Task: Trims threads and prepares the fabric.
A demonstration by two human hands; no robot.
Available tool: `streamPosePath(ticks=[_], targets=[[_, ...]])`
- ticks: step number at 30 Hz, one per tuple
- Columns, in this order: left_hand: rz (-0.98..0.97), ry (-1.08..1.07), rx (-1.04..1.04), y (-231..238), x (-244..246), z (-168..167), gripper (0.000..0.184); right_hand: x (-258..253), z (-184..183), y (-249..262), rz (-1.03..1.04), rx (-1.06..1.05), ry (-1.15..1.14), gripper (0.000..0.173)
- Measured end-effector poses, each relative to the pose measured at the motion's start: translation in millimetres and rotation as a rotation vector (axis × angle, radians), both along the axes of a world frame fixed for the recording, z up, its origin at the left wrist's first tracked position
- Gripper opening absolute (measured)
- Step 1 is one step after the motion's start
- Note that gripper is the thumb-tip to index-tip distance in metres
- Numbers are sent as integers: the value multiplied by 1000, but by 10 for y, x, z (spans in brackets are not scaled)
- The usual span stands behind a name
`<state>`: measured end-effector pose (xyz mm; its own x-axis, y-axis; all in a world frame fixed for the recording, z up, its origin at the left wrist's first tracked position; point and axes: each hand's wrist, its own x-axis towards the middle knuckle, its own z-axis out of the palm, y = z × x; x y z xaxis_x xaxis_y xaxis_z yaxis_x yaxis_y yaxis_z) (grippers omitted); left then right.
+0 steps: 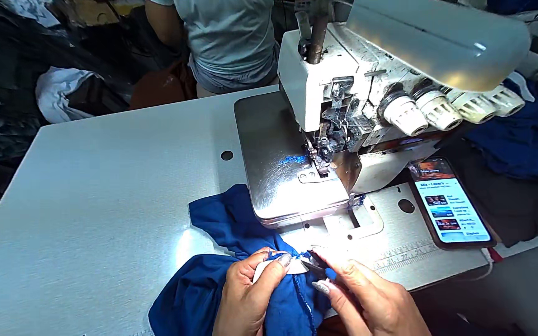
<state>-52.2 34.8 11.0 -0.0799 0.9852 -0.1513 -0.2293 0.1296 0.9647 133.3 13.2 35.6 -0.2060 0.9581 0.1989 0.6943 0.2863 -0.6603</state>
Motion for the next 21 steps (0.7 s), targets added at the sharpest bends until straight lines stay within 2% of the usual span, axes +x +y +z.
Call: streamPosePath(ticks=[2,7,21], targets=[[-6,0,11,4,-5,-10,16,4,-75,18,9,62,-8,33],[-11,5,39,-4,-18,-33,15,-4,-15,6,1,-32,9,34],[-12,55,88,-11,-32,-68,12,-25,-134,30,7,47,37,34]])
